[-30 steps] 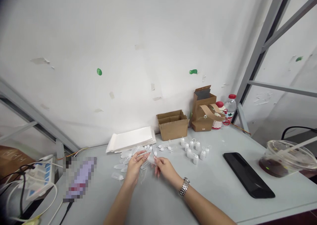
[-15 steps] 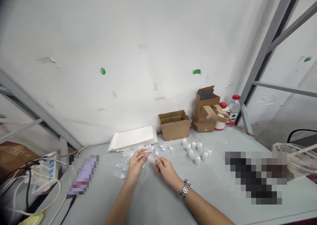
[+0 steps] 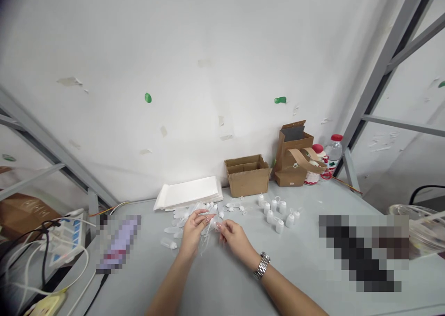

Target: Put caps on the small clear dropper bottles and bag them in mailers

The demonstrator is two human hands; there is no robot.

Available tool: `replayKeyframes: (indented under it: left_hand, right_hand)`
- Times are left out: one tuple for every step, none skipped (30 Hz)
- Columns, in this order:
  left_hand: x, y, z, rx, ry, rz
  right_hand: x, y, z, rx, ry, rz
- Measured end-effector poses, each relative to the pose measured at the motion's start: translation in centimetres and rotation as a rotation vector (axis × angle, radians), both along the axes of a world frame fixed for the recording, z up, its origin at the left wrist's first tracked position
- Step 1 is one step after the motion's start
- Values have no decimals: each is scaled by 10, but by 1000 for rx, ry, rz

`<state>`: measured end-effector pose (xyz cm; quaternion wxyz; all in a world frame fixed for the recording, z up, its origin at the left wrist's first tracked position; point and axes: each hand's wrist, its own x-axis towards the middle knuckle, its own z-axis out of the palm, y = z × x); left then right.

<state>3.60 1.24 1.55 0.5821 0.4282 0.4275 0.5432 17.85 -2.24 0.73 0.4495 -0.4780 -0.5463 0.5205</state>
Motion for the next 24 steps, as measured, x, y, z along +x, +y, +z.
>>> replayKeyframes:
  left_hand:
    - [1, 0, 0, 0, 5, 4]
    - [2, -1, 0, 0, 6, 5]
    - [3, -2, 0, 3, 9, 5]
    - [4, -2, 0, 9, 19, 6]
    - [5, -3, 0, 20, 45, 12]
    - [5, -3, 0, 33, 91, 13]
    - [6, -3, 0, 53, 155, 11]
    - [5, -3, -1, 78, 228, 1]
    - [5, -3, -1, 105, 295, -17]
    - [4, -3, -1, 135, 351, -41]
    - [4, -3, -1, 165, 399, -57]
    - [3, -4, -1, 194, 437, -63]
    - [3, -5, 0, 219, 467, -60]
    - [3, -6, 1, 243, 495, -54]
    - [3, -7, 3, 267, 519, -46]
    - [3, -9, 4, 291, 538, -42]
    - [3, -10, 6, 314, 552, -46]
    - [4, -12, 8, 336, 564, -58]
    - [4, -14, 9, 355, 575, -70]
    - [4, -15, 10, 369, 582, -80]
    - [5, -15, 10, 376, 581, -83]
    - [5, -15, 10, 373, 573, -78]
    - [5, -14, 10, 361, 557, -64]
    - [5, -13, 9, 338, 533, -42]
  right_hand:
    - [0, 1, 0, -21, 25, 23]
    - [0, 2, -1, -34, 42, 32]
    - [0, 2, -1, -36, 50, 22]
    - [1, 3, -2, -26, 53, -9]
    - [1, 3, -2, -1, 47, -55]
    - [2, 3, -3, 35, 34, -109]
    - [3, 3, -4, 76, 14, -159]
    - [3, 3, -5, 114, -9, -197]
    - [4, 3, -5, 142, -33, -221]
    - [5, 3, -5, 159, -54, -232]
    - [6, 3, -5, 168, -72, -237]
    - [6, 2, -5, 173, -84, -241]
    - [6, 2, -4, 178, -94, -247]
    - [6, 1, -4, 185, -105, -253]
    - [6, 1, -3, 196, -118, -261]
    - [6, 0, -2, 209, -133, -270]
    - [6, 0, -2, 223, -147, -277]
    - [6, -1, -1, 236, -159, -282]
    - [5, -1, -1, 247, -168, -287]
    - [5, -1, -1, 253, -175, -292]
    - [5, -1, -1, 253, -179, -297]
    - [5, -1, -1, 249, -180, -303]
    - [6, -1, -1, 241, -180, -313]
    - [7, 0, -1, 231, -175, -327]
